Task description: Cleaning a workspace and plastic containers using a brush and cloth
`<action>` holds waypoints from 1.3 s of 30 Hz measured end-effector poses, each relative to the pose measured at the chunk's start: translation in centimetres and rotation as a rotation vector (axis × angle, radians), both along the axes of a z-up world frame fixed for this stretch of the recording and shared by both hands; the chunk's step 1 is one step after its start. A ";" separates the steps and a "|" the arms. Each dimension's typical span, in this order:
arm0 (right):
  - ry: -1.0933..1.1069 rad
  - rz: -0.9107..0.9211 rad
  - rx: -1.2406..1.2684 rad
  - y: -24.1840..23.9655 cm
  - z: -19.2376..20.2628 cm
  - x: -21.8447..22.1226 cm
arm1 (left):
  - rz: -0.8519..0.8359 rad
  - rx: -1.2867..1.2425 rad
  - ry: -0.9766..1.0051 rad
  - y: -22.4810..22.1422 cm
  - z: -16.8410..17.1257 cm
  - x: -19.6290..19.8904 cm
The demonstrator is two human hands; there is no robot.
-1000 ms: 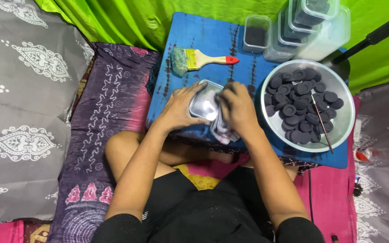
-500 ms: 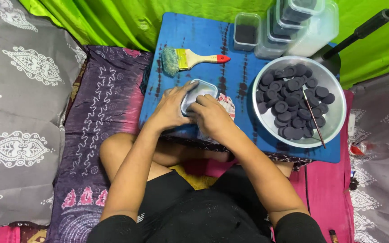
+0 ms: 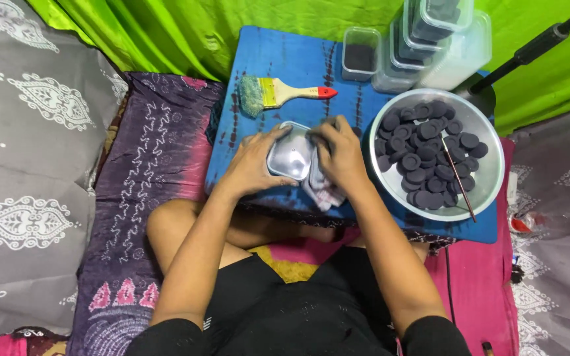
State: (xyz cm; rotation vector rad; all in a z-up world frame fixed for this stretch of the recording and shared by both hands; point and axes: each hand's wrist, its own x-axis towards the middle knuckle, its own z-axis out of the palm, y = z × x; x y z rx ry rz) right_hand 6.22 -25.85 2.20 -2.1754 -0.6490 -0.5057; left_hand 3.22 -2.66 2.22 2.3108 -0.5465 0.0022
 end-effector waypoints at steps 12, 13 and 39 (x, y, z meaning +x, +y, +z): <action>0.042 -0.008 0.011 0.0 -0.9 -2.6 | 0.002 -0.020 0.010 0.0 0.3 -0.3; 0.045 -0.035 0.050 0.0 -0.9 -1.8 | -0.001 -0.023 0.010 0.0 0.4 -0.4; 0.214 0.020 0.042 0.3 0.5 -5.5 | -0.018 -0.013 0.038 0.0 1.4 -0.4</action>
